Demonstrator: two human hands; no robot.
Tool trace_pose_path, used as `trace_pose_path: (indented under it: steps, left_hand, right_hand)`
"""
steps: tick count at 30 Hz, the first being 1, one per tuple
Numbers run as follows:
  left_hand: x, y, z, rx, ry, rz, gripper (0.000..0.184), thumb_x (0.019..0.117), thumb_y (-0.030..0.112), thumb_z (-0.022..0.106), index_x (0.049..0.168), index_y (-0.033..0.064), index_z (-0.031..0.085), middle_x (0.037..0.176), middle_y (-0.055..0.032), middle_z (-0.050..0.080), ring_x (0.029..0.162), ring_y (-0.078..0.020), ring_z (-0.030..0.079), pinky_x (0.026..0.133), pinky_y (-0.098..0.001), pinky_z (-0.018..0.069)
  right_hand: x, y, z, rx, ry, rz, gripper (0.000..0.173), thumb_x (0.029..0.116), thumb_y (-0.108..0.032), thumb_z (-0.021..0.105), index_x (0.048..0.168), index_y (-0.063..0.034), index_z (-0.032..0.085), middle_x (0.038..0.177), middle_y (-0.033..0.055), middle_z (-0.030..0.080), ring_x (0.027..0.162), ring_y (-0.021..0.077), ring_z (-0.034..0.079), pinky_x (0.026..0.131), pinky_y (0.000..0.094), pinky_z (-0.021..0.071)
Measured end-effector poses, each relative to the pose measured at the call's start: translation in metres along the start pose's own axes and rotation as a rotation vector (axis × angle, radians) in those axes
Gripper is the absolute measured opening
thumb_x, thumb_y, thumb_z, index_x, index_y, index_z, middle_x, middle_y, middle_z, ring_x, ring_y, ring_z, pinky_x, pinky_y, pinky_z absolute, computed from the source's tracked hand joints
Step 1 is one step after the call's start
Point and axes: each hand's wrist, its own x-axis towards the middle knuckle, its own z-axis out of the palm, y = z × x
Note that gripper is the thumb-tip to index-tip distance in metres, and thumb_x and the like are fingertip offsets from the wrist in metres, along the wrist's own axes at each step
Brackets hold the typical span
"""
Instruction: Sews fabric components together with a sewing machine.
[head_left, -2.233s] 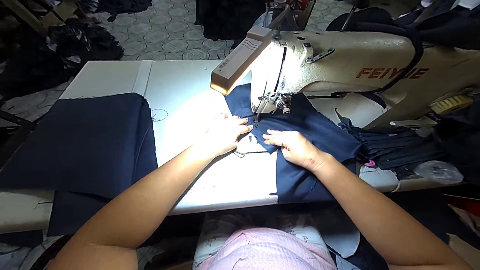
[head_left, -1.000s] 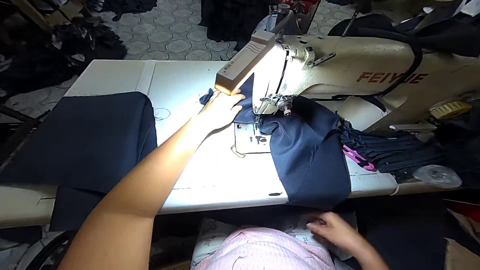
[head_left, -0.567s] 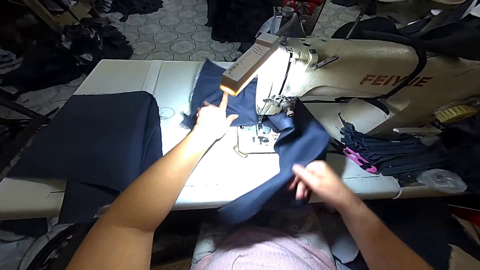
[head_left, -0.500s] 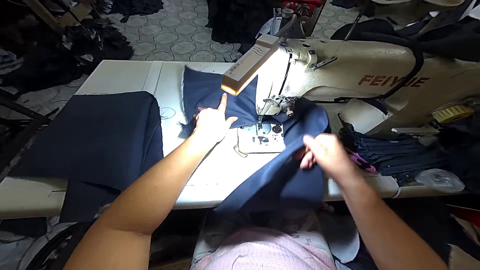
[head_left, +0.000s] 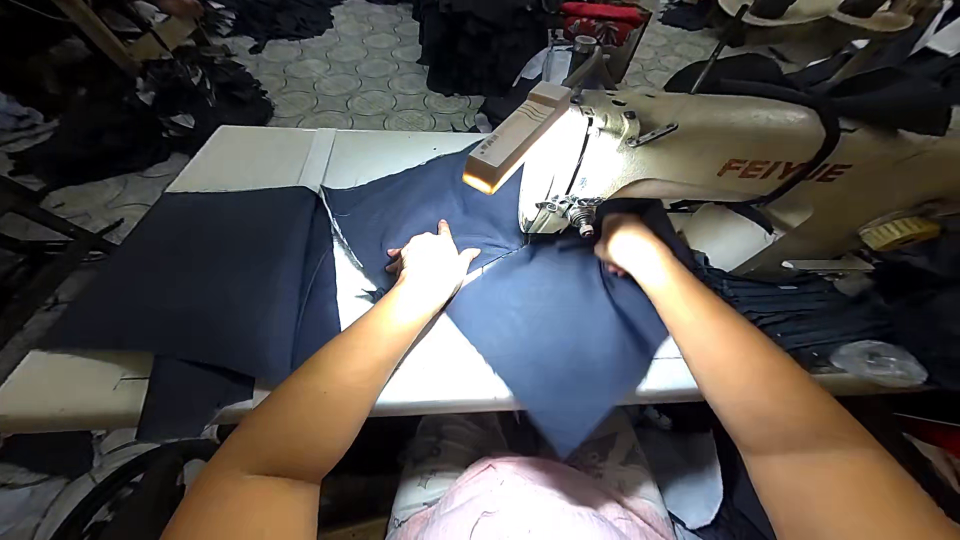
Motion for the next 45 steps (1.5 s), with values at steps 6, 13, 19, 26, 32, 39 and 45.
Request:
trace_pose_path:
  steps: [6,13,19,26,32,39,45]
  left_hand:
    - [-0.011,-0.001,-0.006,0.009,-0.020,-0.087,0.095,0.1006,0.068,0.043,0.152,-0.0117,0.034,0.128,-0.0334,0.061,0.119,-0.0468,0.063,0.093,-0.0616,0.0516]
    - [-0.024,-0.014,-0.013,0.100,-0.123,-0.099,0.080,0.1051,0.064,0.033,0.111,-0.0071,0.069,0.128,-0.0316,0.061,0.123,-0.0449,0.061,0.092,-0.0602,0.0511]
    - [-0.057,-0.023,-0.010,0.098,-0.137,-0.101,0.075,0.1055,0.062,0.035,0.102,-0.0045,0.071,0.116,-0.0274,0.067,0.119,-0.0416,0.064,0.090,-0.0586,0.0524]
    - [-0.095,-0.044,0.045,0.011,0.205,0.009,0.081,0.1018,0.058,0.052,0.141,-0.0123,0.049,0.134,-0.0341,0.055,0.124,-0.0496,0.056,0.098,-0.0628,0.0463]
    - [-0.085,-0.056,0.058,-0.104,0.146,0.250,0.059,0.1082,0.054,0.037,0.163,0.0322,0.031,0.170,-0.0179,0.022,0.155,-0.0473,0.015,0.115,-0.0767,0.0136]
    - [-0.063,-0.031,0.035,-0.186,0.131,0.408,0.064,0.1047,0.052,0.050,0.128,-0.0055,0.065,0.122,-0.0297,0.060,0.113,-0.0450,0.062,0.094,-0.0631,0.0510]
    - [-0.027,-0.017,0.025,-0.019,0.160,0.387,0.031,0.0979,0.021,0.059,0.088,-0.0060,0.068,0.090,-0.0352,0.065,0.091,-0.0579,0.064,0.072,-0.0771,0.0461]
  right_hand:
    - [0.067,0.030,-0.005,0.210,0.452,-0.266,0.055,0.1054,-0.030,0.052,0.151,0.0008,0.045,0.155,0.0205,0.046,0.149,0.0282,0.038,0.124,0.0451,0.0292]
    - [-0.011,-0.013,0.003,-0.049,0.071,-0.273,0.054,0.1101,-0.035,0.039,0.150,0.0020,0.046,0.156,0.0355,0.036,0.148,0.0549,0.026,0.116,0.0725,0.0207]
    - [0.040,0.014,0.034,-0.018,0.089,-0.323,0.060,0.1104,-0.046,0.035,0.161,-0.0144,0.036,0.168,0.0261,0.019,0.154,0.0532,0.011,0.116,0.0767,0.0114]
    - [-0.018,0.003,0.049,-0.069,0.410,-0.422,0.039,0.1036,-0.025,0.056,0.113,0.0106,0.069,0.122,0.0363,0.063,0.123,0.0539,0.057,0.101,0.0694,0.0428]
    - [-0.116,-0.018,0.131,0.190,0.322,-0.949,0.039,0.1054,-0.031,0.048,0.133,-0.0127,0.069,0.143,0.0127,0.060,0.134,0.0312,0.055,0.109,0.0554,0.0445]
    - [-0.137,-0.038,0.150,0.264,0.331,-1.029,0.034,0.1063,-0.033,0.049,0.116,-0.0114,0.074,0.141,0.0136,0.062,0.145,0.0341,0.045,0.116,0.0560,0.0383]
    - [-0.143,-0.045,0.162,0.334,0.516,-1.109,0.023,0.1024,-0.020,0.058,0.103,-0.0055,0.077,0.112,0.0106,0.074,0.116,0.0278,0.066,0.107,0.0425,0.0475]
